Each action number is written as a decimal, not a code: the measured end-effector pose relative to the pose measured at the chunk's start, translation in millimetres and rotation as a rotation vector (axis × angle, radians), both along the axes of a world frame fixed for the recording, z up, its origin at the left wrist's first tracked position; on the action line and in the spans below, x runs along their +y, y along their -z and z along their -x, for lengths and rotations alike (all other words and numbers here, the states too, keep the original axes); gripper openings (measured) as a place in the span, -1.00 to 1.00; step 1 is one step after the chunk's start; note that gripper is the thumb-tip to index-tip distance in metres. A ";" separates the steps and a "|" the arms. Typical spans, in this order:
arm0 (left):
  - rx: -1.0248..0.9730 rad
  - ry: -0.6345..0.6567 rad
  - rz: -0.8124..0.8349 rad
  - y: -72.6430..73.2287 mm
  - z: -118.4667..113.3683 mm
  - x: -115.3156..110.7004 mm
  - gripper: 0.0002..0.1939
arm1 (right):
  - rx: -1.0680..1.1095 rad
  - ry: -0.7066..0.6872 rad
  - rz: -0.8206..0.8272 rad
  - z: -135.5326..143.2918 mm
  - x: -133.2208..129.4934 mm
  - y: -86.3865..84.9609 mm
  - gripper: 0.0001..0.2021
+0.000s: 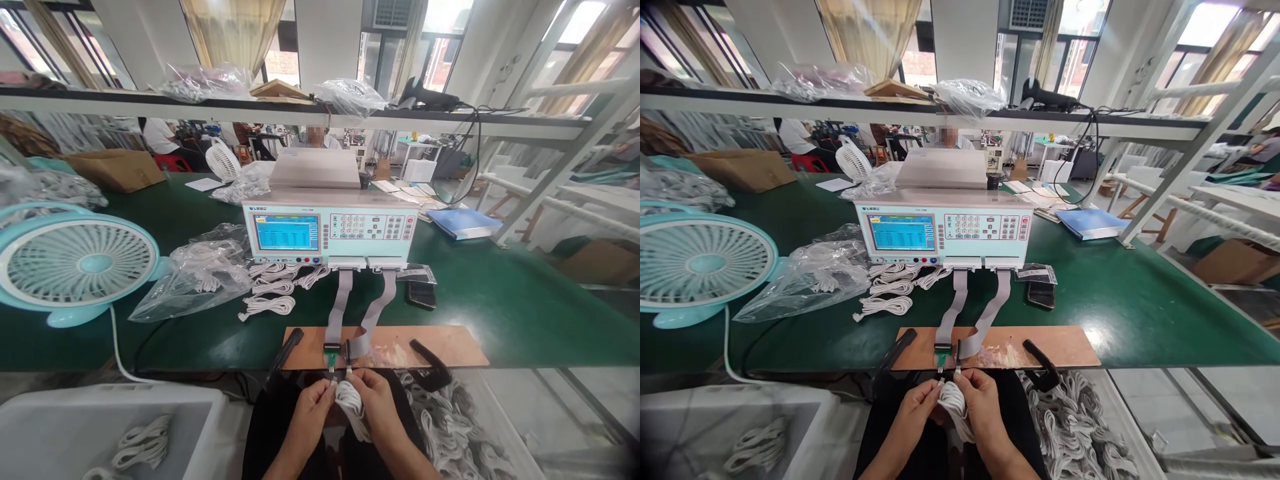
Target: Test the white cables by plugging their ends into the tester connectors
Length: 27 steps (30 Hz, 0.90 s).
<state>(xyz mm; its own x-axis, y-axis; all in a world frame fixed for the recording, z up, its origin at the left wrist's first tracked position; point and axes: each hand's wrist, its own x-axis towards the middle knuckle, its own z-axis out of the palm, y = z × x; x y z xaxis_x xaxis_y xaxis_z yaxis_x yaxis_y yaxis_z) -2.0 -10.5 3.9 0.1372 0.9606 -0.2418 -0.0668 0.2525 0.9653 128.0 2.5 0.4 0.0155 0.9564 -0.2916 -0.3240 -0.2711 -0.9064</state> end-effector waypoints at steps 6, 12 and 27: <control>0.032 -0.193 -0.119 4.1 -3.8 2.4 -0.70 | 0.002 -0.010 -0.018 1.8 -1.4 -6.7 -0.70; -0.096 -0.293 -0.044 6.0 -14.3 1.2 -0.69 | 0.013 -0.039 -0.025 -0.2 -2.6 -7.8 -0.69; 0.088 -0.460 -0.089 -33.6 2.2 -21.9 -0.78 | -0.187 -0.051 -0.010 -10.2 -4.5 -4.5 -0.79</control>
<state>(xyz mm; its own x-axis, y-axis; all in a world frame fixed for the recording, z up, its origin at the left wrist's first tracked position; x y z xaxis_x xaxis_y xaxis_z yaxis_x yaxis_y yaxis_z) -4.2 -32.4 37.5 -0.3245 0.9343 -0.1474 -0.0695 0.1319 0.9888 138.2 -2.0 4.9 0.0201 0.9601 -0.2789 -0.1354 -0.2738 -0.9522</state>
